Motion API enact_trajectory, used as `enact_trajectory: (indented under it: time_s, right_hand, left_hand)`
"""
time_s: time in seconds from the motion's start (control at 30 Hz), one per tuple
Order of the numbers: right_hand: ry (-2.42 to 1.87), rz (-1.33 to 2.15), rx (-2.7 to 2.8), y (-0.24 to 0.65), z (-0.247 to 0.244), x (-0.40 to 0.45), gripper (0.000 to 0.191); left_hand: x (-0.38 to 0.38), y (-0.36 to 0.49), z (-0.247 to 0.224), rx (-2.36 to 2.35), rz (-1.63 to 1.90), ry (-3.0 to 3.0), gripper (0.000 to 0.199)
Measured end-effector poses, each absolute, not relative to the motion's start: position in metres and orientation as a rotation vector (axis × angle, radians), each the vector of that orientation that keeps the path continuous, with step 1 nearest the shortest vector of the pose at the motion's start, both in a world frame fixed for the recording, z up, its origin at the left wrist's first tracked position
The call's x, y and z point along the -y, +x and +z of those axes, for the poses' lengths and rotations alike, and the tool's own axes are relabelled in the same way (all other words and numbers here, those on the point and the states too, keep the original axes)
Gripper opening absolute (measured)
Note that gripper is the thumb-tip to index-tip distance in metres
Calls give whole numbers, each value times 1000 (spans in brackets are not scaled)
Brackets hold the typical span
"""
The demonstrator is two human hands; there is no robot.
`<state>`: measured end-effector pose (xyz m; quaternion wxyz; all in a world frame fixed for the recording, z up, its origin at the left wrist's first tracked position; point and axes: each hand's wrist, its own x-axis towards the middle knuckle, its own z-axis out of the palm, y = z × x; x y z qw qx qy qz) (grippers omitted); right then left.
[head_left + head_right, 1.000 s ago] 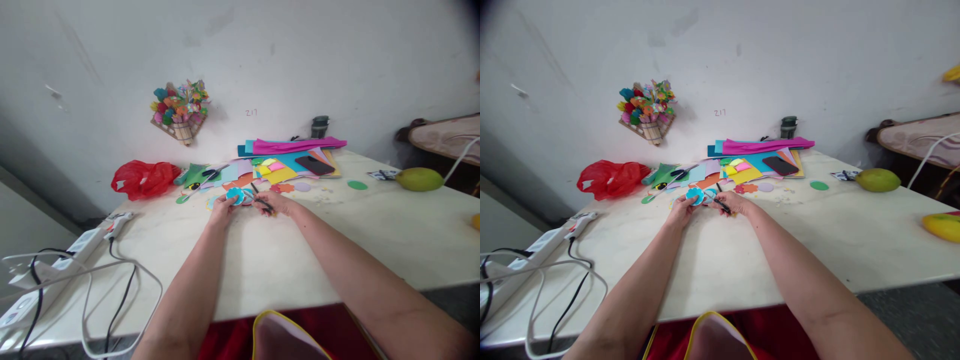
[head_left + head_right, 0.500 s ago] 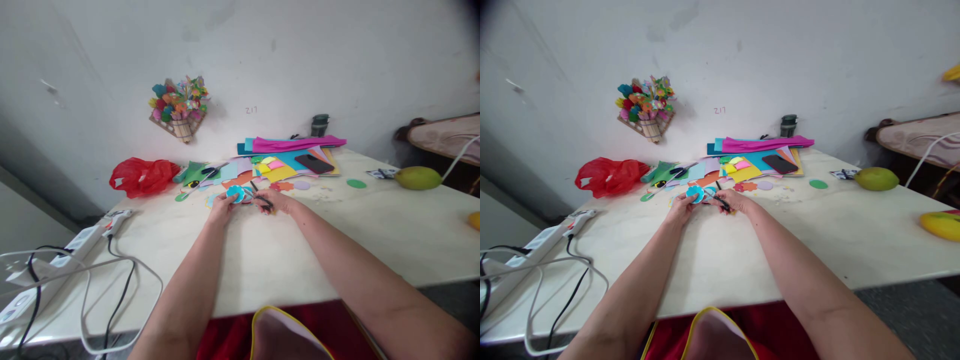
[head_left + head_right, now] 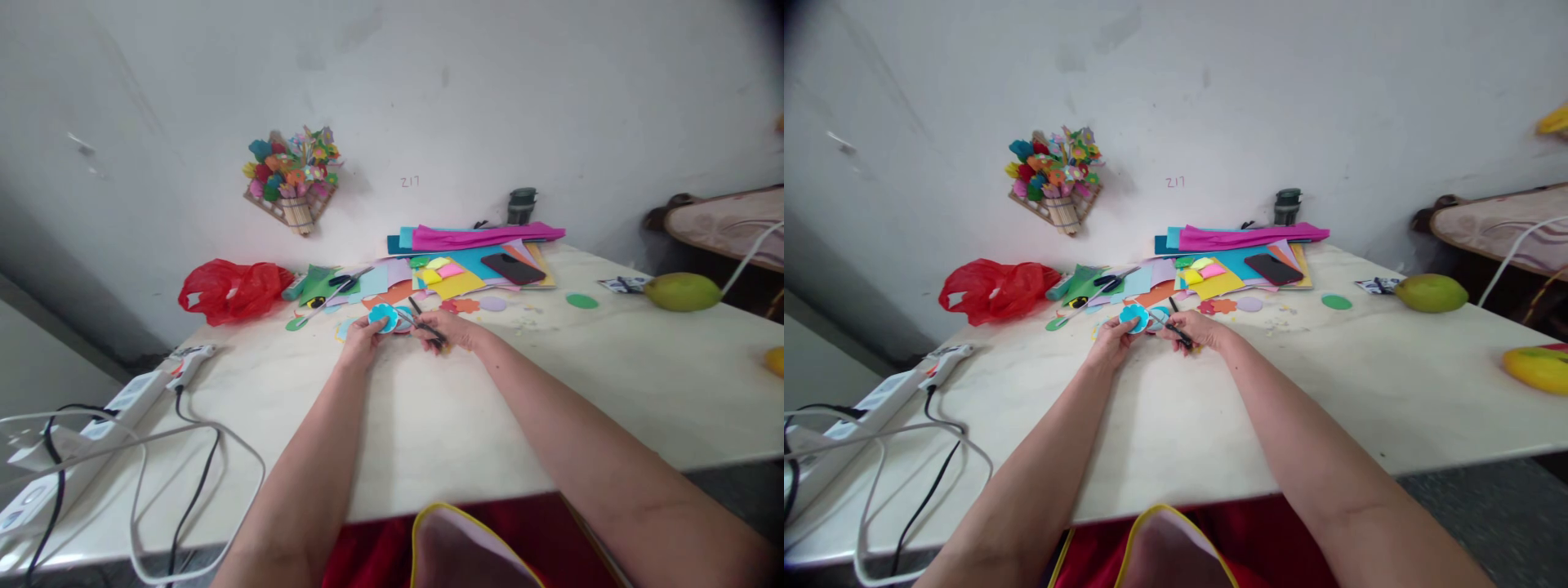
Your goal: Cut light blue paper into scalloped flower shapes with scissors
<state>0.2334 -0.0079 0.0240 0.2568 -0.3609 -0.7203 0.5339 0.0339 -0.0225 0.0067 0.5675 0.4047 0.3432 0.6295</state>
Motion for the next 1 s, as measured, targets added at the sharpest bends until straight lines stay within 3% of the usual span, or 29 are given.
enact_trajectory:
  time_s: [0.4, 1.0]
  right_hand:
    - [-931, 1456, 1975, 237, 19, 1, 31]
    - [-940, 1488, 1956, 236, 19, 2, 26]
  left_hand:
    - [24, 33, 9, -800, 1463, 957, 29]
    - [23, 34, 8, -836, 1479, 950, 31]
